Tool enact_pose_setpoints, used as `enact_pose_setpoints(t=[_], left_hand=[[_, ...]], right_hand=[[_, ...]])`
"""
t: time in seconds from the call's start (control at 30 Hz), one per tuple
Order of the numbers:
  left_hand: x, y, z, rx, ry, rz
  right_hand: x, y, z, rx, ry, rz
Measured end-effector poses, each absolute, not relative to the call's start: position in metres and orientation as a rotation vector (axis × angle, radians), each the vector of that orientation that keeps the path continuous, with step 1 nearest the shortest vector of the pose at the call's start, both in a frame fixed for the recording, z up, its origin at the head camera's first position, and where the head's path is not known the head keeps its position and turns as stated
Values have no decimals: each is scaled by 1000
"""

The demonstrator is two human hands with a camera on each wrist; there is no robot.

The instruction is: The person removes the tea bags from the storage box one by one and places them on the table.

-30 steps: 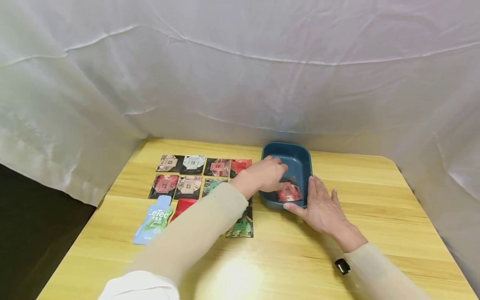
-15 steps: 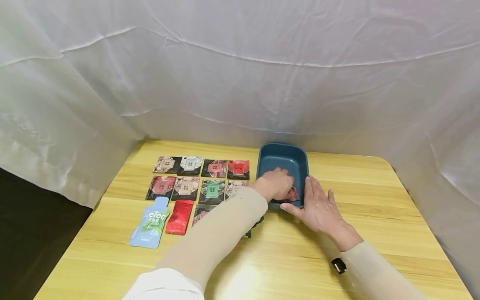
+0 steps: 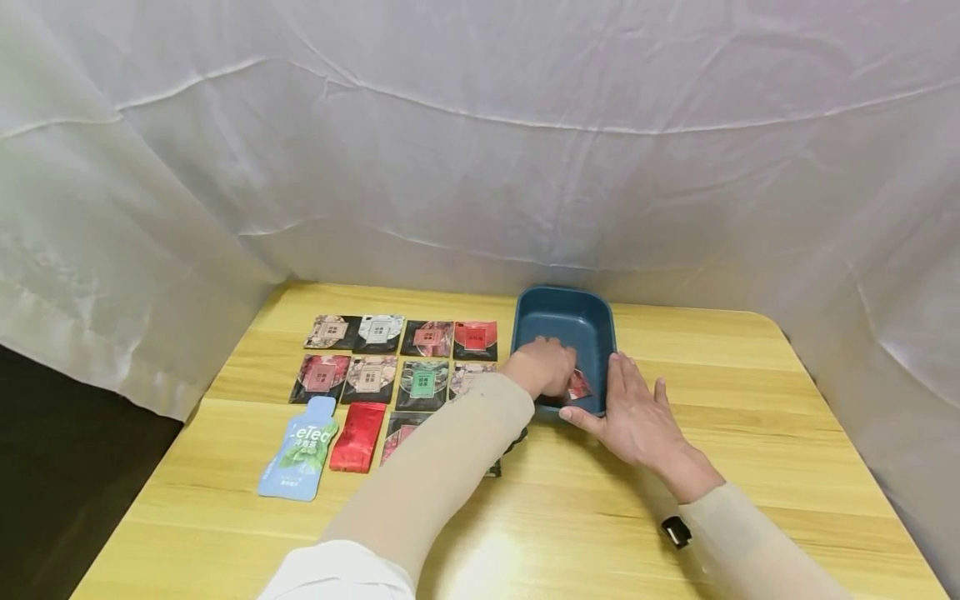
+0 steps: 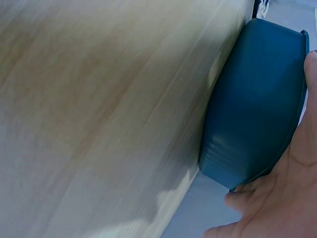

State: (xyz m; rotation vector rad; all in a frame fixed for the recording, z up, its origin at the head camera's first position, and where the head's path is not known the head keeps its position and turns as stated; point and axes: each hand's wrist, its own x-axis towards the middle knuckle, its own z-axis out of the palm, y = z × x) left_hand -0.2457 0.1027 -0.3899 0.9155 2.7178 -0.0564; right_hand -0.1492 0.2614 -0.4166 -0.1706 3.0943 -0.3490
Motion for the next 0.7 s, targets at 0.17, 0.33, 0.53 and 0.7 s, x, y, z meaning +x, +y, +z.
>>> enact_pose_setpoints(t=[0.17,0.33,0.53,0.7], left_hand=[[-250,99,-385,904,2713,-39],[-252,97,-385,876,2714,-4],[-255,97,-387,881,2704,33],[-257,98,-388,898,2717,26]], right_hand=[[-149,262,-417,-165,3095,-351],[-150,262,-417,-163,3100,-361],[-150,261,-417,-160,3091,-371],[-149,261,-417,-154,3091,-373]])
